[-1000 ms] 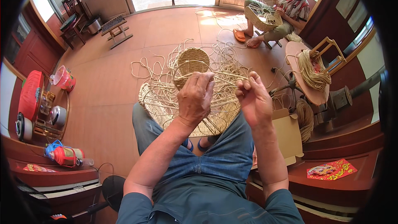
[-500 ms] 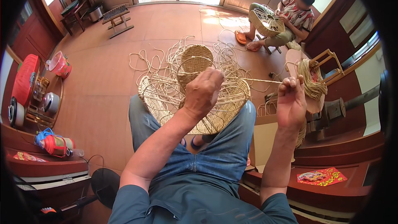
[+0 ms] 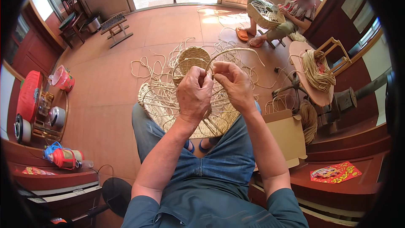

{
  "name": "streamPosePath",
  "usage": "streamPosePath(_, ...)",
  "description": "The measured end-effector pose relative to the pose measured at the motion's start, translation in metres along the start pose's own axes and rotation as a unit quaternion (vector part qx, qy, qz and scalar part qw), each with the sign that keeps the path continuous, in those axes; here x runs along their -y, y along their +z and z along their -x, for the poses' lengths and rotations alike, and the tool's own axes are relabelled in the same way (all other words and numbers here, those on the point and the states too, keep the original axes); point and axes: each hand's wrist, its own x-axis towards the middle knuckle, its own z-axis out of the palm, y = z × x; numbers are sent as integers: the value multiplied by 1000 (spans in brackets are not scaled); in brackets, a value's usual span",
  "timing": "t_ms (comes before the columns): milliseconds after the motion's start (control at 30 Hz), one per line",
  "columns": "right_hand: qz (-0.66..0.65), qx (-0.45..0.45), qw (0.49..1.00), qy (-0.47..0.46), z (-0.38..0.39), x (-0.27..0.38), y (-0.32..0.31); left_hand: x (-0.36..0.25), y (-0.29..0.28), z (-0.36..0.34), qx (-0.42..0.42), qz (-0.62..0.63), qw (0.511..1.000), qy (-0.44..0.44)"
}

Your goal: Weaving a craft item, likely a basket or hat, using long natural fibers.

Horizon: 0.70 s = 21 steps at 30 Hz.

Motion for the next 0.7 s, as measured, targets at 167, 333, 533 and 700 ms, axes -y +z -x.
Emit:
streamPosePath(167,-50,28,998,31,-8,-5,6,1,-2,-7,-15,-69,997,37)
streamPosePath(333,-56,36,997,47,-9,-1,0,-8,-7,-9,10,-87,996,24)
streamPosePath(533,-108,89,986,90,-16,5,-9,-5,-3,3,12,-112,991,79)
streamPosePath(700,-147,159,967,138,-29,11,-15,-7,-9,-4,89,-36,995,35)
